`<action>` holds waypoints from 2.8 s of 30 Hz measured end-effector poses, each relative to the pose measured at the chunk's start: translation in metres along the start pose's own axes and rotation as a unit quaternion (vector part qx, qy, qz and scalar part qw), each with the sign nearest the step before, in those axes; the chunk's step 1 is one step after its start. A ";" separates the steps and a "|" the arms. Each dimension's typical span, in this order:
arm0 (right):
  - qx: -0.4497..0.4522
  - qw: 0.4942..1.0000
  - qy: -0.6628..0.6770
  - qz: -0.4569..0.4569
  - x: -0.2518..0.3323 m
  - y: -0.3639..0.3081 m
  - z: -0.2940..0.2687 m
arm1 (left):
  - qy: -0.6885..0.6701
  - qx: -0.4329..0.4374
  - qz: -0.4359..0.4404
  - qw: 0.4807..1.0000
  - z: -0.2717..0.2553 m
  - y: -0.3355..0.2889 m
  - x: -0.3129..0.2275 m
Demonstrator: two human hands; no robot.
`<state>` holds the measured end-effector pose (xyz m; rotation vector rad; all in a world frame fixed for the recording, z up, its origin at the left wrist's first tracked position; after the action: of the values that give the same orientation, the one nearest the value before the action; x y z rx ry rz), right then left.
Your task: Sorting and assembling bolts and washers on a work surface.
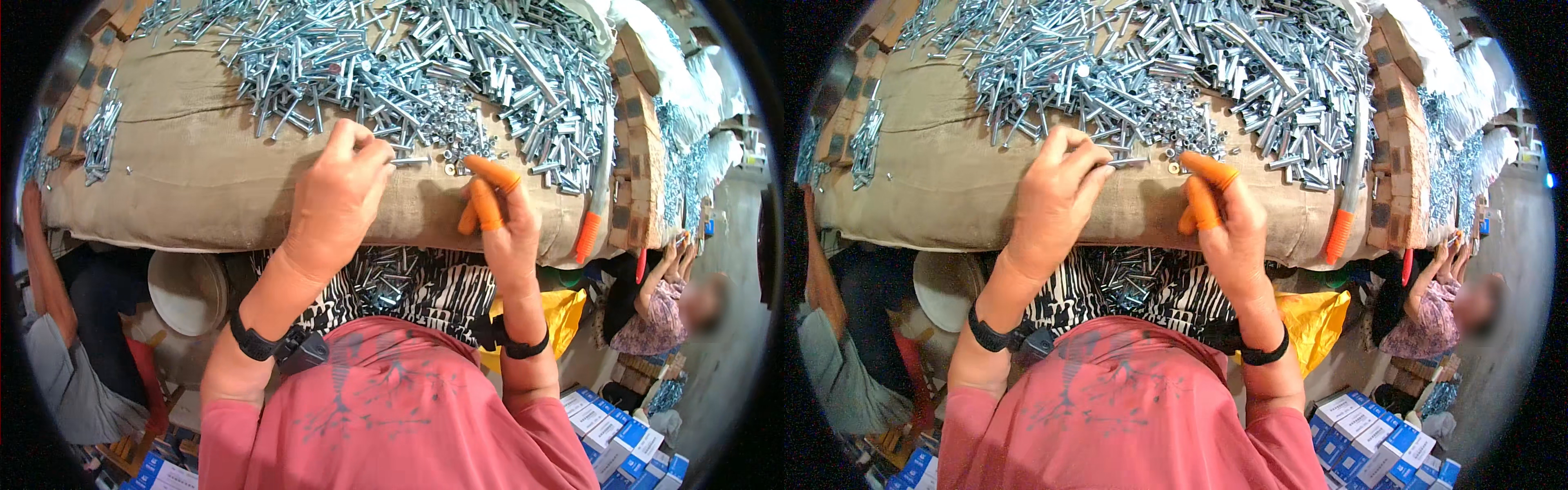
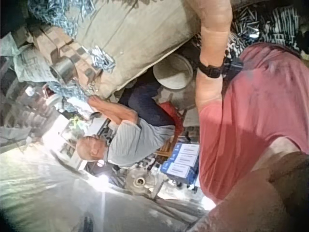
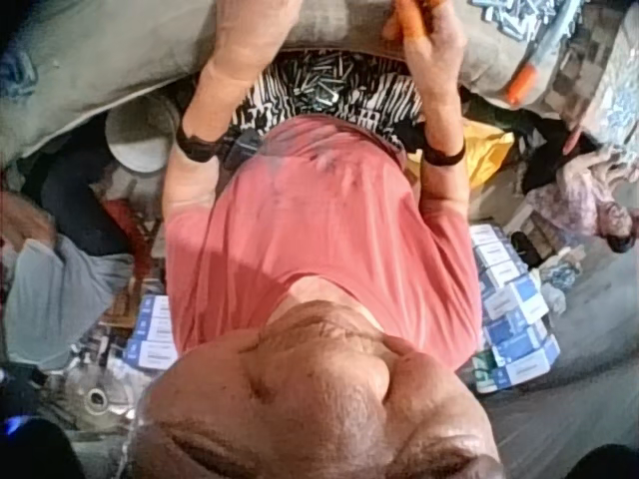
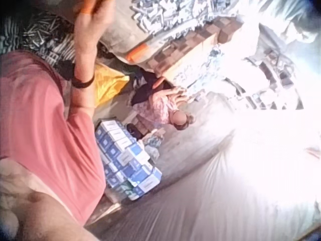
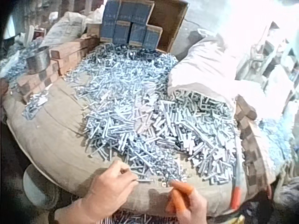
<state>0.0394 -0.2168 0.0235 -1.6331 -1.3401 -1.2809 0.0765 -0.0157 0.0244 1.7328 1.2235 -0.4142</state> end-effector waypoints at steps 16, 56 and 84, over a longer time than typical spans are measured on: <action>-0.180 0.829 -0.468 -0.247 0.010 0.057 -0.046 | -0.071 0.060 -0.051 0.994 -0.028 -0.015 -0.023; -0.091 0.902 -0.184 -0.381 0.043 -0.011 0.002 | -0.477 0.138 -0.361 0.790 0.022 -0.042 -0.017; -0.041 0.868 -0.373 -0.325 0.019 0.025 0.024 | -0.554 0.145 -0.421 0.704 0.019 -0.043 0.002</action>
<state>0.0699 -0.1949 0.0368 -1.9049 -2.5026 -1.0686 0.0447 -0.0276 -0.0079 0.6528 0.9067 -1.9463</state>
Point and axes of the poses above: each hand's wrist, its own y-axis towards the middle knuckle, its own z-axis out of the palm, x = y × z, the point moved 5 cm from there along y, towards the middle knuckle, and after that the axes turned 11 degrees about -x, right-handed, at the moved point
